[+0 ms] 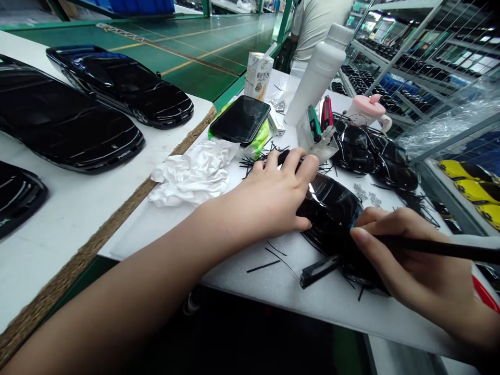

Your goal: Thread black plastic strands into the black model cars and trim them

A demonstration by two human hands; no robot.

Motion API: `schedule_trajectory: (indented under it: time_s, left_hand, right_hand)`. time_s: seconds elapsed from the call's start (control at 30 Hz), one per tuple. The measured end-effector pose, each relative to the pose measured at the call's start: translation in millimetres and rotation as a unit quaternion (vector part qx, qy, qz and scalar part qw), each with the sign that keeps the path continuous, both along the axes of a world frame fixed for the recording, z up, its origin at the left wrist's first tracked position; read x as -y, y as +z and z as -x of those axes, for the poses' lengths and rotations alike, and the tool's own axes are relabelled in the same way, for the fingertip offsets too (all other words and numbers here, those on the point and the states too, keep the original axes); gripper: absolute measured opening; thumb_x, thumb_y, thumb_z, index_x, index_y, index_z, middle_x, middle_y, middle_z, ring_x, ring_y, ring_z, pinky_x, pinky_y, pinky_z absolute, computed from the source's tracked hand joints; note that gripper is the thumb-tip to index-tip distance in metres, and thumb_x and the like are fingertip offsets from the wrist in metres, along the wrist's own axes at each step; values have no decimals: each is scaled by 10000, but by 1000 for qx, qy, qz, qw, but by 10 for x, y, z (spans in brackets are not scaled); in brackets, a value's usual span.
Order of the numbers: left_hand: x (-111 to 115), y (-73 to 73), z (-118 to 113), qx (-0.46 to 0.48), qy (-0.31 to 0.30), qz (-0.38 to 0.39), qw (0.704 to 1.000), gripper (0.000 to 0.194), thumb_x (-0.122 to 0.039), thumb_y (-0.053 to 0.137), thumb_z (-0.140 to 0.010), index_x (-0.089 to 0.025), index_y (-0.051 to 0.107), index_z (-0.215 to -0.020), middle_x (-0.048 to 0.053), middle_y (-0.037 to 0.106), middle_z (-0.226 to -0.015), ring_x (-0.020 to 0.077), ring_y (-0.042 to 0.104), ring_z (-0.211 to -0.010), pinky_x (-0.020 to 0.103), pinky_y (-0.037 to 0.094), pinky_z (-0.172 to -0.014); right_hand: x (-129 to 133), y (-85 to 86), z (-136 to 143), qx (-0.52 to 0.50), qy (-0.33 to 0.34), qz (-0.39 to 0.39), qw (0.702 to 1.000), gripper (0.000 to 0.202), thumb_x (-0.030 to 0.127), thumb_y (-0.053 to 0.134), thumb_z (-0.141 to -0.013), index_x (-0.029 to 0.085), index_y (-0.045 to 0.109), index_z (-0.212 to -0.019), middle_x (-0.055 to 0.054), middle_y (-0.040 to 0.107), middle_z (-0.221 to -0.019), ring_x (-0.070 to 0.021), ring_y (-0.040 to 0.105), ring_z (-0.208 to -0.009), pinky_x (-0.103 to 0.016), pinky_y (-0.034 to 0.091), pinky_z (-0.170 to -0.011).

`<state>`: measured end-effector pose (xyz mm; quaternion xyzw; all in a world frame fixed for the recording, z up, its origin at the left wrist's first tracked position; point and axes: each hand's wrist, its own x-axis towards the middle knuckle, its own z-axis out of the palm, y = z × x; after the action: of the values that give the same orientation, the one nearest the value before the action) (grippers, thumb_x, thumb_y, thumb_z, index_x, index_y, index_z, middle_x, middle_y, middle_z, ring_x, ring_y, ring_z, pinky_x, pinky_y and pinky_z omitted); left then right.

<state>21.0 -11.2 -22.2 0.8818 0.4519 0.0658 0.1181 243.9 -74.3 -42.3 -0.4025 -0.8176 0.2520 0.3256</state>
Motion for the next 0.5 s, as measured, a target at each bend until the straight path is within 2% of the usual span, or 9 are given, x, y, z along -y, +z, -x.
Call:
schedule_trajectory:
  time_s: [0.23, 0.5]
  left_hand:
    - [6, 1, -1, 9, -1, 2, 1000, 570, -377, 778, -787, -165, 461, -1210, 183, 386, -1507, 449, 403, -1351, 589, 426, -1076]
    - [-3, 1, -13, 2, 2, 0, 1000, 605, -366, 772, -786, -178, 449, -1260, 176, 352, -1549, 449, 397, -1381, 590, 422, -1101]
  right_hand:
    - [-10, 4, 43, -5, 0, -7, 1000, 213, 92, 582, -953, 263, 490, -865, 21, 525, -754, -115, 457, -558, -300, 334, -466]
    - [-22, 103, 95, 92, -10, -39, 995, 195, 178, 556, -998, 257, 467, -844, 27, 530, -741, -112, 461, -573, -280, 376, -505]
